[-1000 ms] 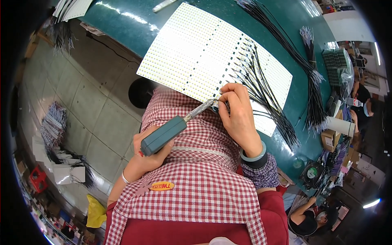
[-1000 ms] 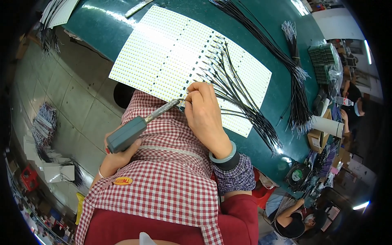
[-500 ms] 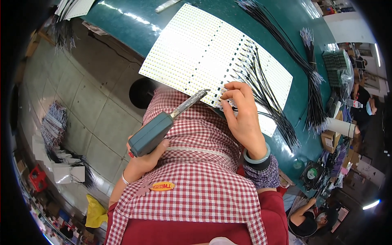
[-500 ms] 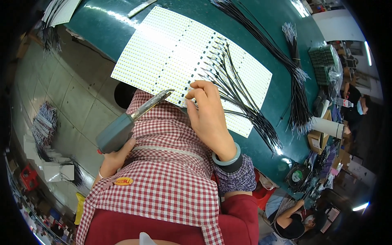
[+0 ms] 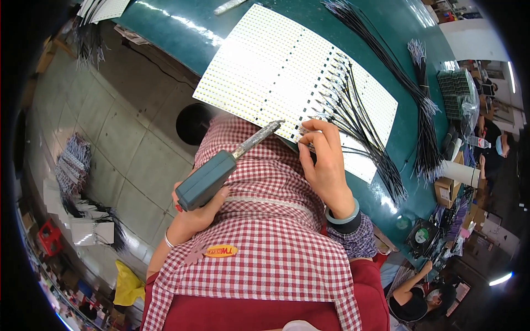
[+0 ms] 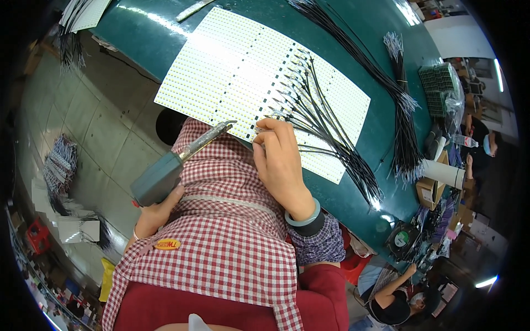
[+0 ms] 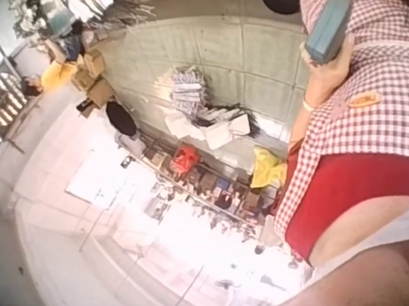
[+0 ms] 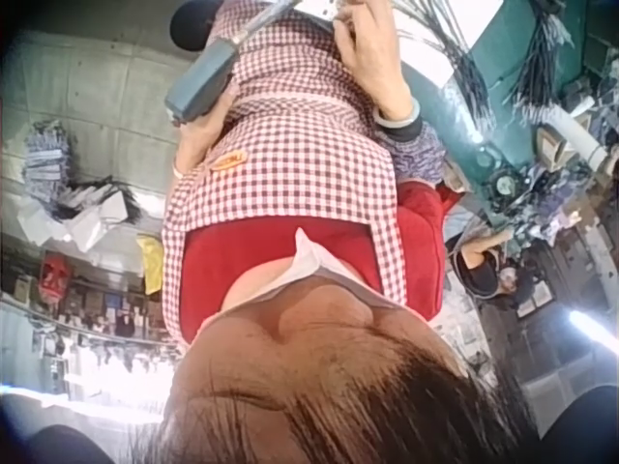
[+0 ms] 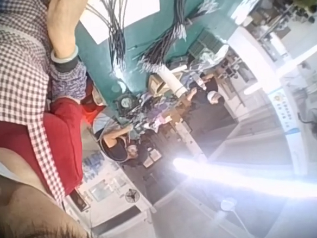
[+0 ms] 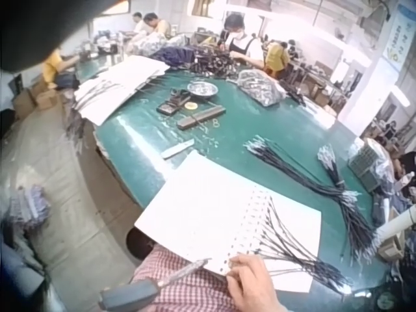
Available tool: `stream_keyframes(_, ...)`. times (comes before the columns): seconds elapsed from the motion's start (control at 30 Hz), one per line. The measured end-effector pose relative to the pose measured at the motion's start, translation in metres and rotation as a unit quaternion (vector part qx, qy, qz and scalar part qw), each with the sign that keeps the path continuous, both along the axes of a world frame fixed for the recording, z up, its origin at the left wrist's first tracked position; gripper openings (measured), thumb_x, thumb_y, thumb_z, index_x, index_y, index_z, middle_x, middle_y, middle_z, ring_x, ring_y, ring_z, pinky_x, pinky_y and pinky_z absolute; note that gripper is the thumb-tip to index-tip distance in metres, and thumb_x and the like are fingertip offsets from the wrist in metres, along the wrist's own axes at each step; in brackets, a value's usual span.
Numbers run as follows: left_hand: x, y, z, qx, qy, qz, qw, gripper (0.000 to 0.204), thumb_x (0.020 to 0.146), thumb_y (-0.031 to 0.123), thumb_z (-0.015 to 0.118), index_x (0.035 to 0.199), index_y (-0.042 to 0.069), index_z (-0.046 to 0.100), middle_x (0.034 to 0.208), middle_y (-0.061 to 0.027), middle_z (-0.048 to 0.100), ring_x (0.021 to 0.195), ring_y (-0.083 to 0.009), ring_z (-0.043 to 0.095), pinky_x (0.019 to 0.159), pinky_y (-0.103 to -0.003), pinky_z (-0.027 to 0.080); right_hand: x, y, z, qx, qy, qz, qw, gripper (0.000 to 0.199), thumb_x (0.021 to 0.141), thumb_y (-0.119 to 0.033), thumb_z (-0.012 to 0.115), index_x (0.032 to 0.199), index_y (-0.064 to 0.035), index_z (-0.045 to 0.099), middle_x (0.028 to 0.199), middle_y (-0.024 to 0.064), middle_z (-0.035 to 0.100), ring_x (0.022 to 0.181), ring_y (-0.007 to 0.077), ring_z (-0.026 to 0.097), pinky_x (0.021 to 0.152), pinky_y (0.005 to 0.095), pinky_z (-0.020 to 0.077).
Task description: The person solders wires to an LED board using a soldering tool, then lifts and sets the completed board aside.
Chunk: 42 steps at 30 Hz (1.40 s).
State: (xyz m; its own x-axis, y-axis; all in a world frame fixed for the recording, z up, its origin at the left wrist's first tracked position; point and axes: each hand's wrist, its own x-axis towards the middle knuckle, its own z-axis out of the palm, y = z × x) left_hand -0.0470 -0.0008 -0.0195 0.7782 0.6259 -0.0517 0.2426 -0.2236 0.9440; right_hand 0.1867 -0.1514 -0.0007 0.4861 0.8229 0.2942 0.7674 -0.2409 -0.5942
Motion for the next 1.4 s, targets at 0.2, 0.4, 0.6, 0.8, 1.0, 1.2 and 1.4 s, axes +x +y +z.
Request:
stream_keyframes(0.2, 0.001, -0.002, 0.000, -0.025, -0.033, -0.037, 0.998, 0.018, 0.077, 0.003, 0.073, 0.094, -0.003, 0.068, 0.079, -0.0089, 0.066, 0.061, -0.0163, 0.062, 0.056, -0.025, 0.048, -0.003, -0.005, -0.009, 0.023, -0.003, -0.030, 0.999, 0.021, 0.074, 0.011, 0.065, 0.089, 0.0015, 0.052, 0.110, 0.0175, 0.056, 0.098, 0.0337, 0.055, 0.081, 0.0401, 0.0466)
stream_keyframes(0.4, 0.006, 0.000, 0.006, -0.005, -0.054, -0.071, 0.996, 0.021, 0.076, -0.001, 0.072, 0.096, -0.004, 0.068, 0.079, -0.0085, 0.066, 0.061, -0.0135, 0.062, 0.054, -0.024, 0.047, -0.003, -0.006, -0.013, 0.038, 0.000, -0.026, 0.999, 0.020, 0.074, 0.011, 0.065, 0.087, 0.0015, 0.053, 0.110, 0.0170, 0.057, 0.098, 0.0334, 0.056, 0.081, 0.0398, 0.0470)
stream_keyframes(0.6, 0.013, 0.000, 0.012, 0.036, -0.068, -0.079, 0.994, 0.022, 0.075, -0.001, 0.073, 0.096, -0.005, 0.067, 0.080, -0.0089, 0.067, 0.063, -0.0142, 0.066, 0.056, -0.025, 0.050, -0.004, -0.006, -0.014, 0.045, 0.004, -0.029, 0.999, 0.021, 0.074, 0.011, 0.065, 0.089, 0.0011, 0.053, 0.111, 0.0163, 0.057, 0.098, 0.0333, 0.057, 0.081, 0.0404, 0.0472)
stream_keyframes(0.8, 0.014, 0.000, 0.013, 0.030, -0.049, -0.097, 0.994, 0.018, 0.074, -0.001, 0.073, 0.090, -0.004, 0.067, 0.078, -0.0089, 0.067, 0.060, -0.0153, 0.065, 0.054, -0.025, 0.049, -0.004, -0.007, -0.014, 0.044, -0.003, -0.024, 0.999, 0.023, 0.074, 0.011, 0.065, 0.090, 0.0007, 0.053, 0.110, 0.0162, 0.057, 0.098, 0.0333, 0.057, 0.082, 0.0405, 0.0471)
stream_keyframes(1.0, 0.011, 0.000, 0.010, 0.039, -0.047, -0.097, 0.993, 0.018, 0.074, 0.000, 0.073, 0.091, -0.003, 0.067, 0.076, -0.0083, 0.066, 0.058, -0.0160, 0.064, 0.053, -0.025, 0.048, -0.004, -0.006, -0.015, 0.044, -0.007, -0.026, 0.999, 0.023, 0.074, 0.011, 0.064, 0.090, 0.0004, 0.053, 0.110, 0.0159, 0.057, 0.097, 0.0334, 0.057, 0.081, 0.0408, 0.0470)
stream_keyframes(1.2, -0.005, -0.003, 0.004, -0.065, -0.038, -0.018, 0.997, 0.024, 0.079, 0.003, 0.073, 0.101, -0.004, 0.067, 0.085, -0.0060, 0.068, 0.069, -0.0105, 0.063, 0.060, -0.024, 0.050, -0.004, -0.006, -0.014, 0.044, -0.011, -0.026, 0.999, 0.022, 0.074, 0.010, 0.064, 0.090, 0.0003, 0.052, 0.110, 0.0158, 0.057, 0.097, 0.0333, 0.056, 0.081, 0.0409, 0.0468)
stream_keyframes(1.4, 0.002, 0.021, 0.018, -0.192, -0.074, 0.086, 0.975, 0.037, 0.079, -0.002, 0.073, 0.114, -0.003, 0.063, 0.102, -0.0094, 0.067, 0.072, -0.0111, 0.062, 0.062, -0.025, 0.050, -0.005, -0.009, -0.013, 0.040, -0.019, -0.026, 0.999, 0.021, 0.075, 0.010, 0.064, 0.090, 0.0007, 0.053, 0.110, 0.0160, 0.058, 0.098, 0.0341, 0.056, 0.083, 0.0412, 0.0460)
